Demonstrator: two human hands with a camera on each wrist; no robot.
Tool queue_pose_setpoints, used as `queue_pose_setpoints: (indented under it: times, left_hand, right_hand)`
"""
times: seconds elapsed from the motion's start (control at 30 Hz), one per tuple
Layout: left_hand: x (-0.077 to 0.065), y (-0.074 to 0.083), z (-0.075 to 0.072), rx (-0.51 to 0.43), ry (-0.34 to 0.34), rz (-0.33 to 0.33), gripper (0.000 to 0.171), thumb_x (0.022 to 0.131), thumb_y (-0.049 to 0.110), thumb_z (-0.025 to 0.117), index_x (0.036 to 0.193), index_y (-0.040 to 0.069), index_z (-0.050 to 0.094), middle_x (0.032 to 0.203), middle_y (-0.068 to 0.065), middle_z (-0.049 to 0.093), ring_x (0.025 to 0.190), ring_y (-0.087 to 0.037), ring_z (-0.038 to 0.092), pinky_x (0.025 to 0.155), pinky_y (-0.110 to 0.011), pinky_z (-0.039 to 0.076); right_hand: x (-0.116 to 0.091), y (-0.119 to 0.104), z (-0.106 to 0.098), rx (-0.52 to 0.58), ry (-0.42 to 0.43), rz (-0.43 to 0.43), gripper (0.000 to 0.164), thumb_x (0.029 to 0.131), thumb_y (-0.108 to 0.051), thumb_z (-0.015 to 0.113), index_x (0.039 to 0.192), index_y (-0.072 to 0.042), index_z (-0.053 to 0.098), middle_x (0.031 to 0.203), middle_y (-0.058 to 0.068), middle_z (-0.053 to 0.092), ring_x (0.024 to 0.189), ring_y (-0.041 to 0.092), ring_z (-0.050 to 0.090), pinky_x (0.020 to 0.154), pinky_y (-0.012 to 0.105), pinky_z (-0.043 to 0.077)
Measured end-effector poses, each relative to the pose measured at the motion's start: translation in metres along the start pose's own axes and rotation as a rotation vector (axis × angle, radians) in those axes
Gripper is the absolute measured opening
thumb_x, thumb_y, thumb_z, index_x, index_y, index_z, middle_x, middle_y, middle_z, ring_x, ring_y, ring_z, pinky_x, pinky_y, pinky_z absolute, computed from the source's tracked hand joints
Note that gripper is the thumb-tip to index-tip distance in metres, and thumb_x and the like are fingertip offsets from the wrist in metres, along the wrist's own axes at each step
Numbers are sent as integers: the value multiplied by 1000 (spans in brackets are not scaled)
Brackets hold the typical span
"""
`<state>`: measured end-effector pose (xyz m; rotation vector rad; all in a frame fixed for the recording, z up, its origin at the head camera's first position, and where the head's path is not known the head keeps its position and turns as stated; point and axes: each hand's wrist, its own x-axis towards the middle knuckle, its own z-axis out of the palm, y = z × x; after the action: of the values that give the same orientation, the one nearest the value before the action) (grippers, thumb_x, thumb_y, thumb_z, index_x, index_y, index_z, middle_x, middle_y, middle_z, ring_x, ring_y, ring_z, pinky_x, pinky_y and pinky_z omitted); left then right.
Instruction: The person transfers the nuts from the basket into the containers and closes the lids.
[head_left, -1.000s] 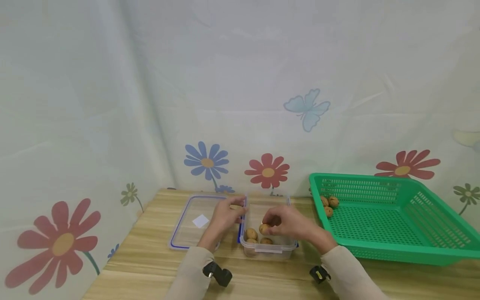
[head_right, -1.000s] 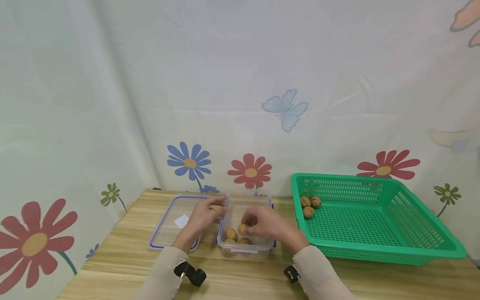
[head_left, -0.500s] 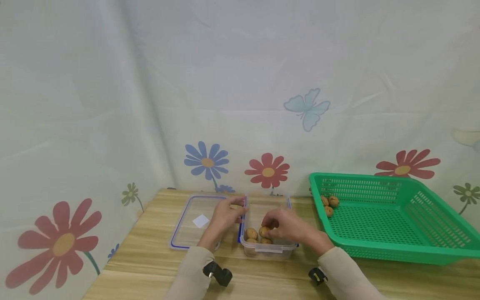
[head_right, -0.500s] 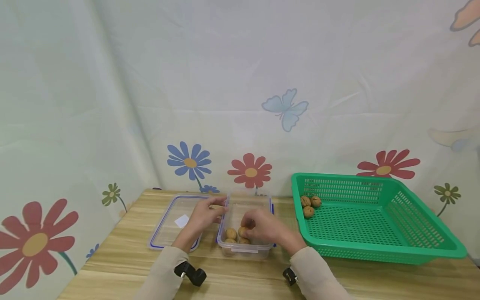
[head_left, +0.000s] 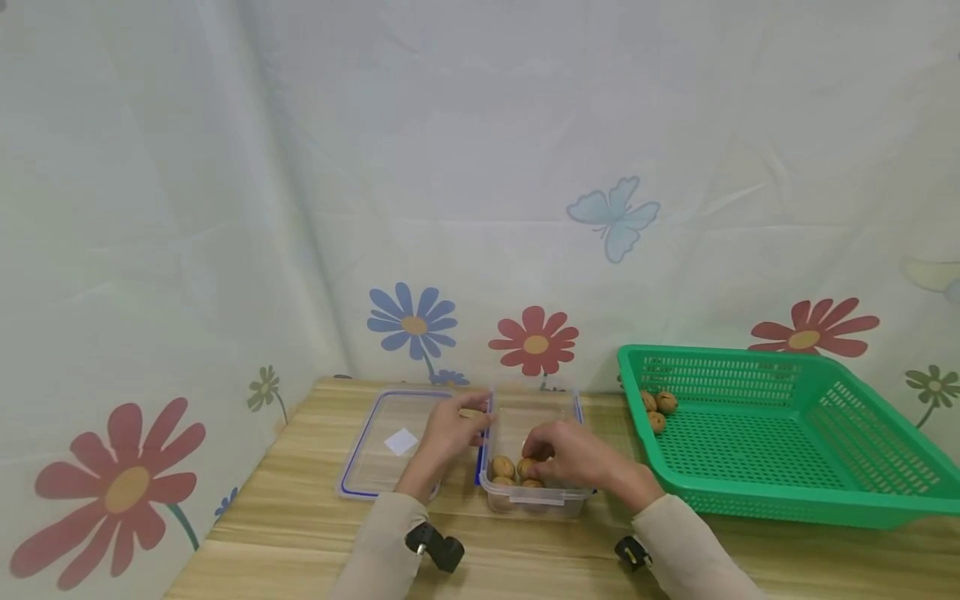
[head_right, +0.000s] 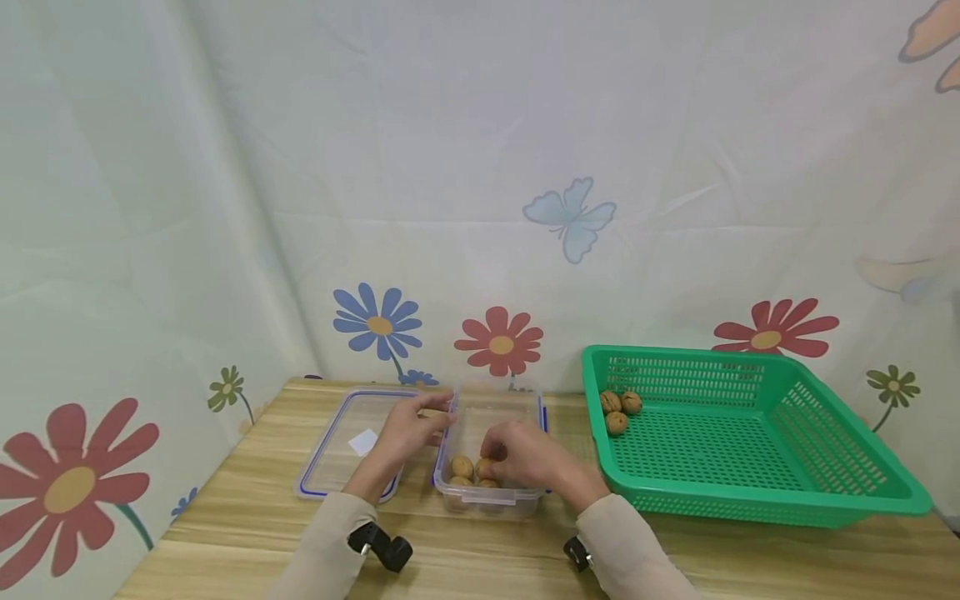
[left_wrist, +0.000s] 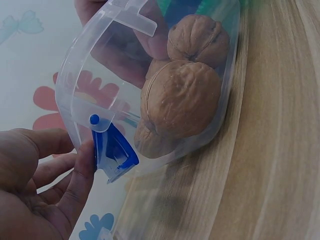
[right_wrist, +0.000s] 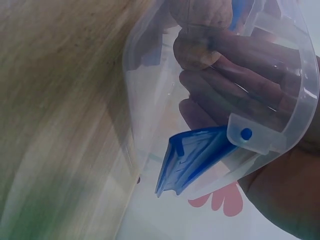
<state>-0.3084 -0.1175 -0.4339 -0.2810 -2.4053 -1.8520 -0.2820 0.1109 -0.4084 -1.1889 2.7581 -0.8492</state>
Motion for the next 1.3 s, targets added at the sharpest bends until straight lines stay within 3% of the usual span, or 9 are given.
queue_pose_setpoints:
  times: [0.23,0.83,1.07,1.3]
  left_hand:
    - [0,0,-1,13,2,0,42,97,1,73,138,-6,66,125,-26,68,66,-18,70,68,-34,67]
    - [0,0,-3,-7,8,-3,42,97,0,73,138,-6,65,126,-28,67,64,-16,69,67,-34,67]
    - [0,0,-2,-8,8,17,42,97,0,73,138,-8,65,124,-28,68,68,-20,71,71,-39,68]
    - [0,-1,0,-10,1,22,42,97,0,73,138,-8,65,123,-26,68,75,-25,73,69,-34,68]
  right_hand:
    - [1,1,1,-14,-2,5,8,93,-6,82,99,-6,78,92,-2,74,83,8,67,79,27,63]
    - [2,-1,1,-25,8,22,10,93,-7,83,101,-6,78,95,0,75,85,12,68,81,34,64]
    - [0,-9,-9,17,16,44,15,93,-6,82,107,-3,77,101,7,76,90,17,70,85,40,65]
    - [-8,-15,-25,66,51,60,16,96,-10,80,111,-7,77,103,2,76,94,14,72,86,31,64]
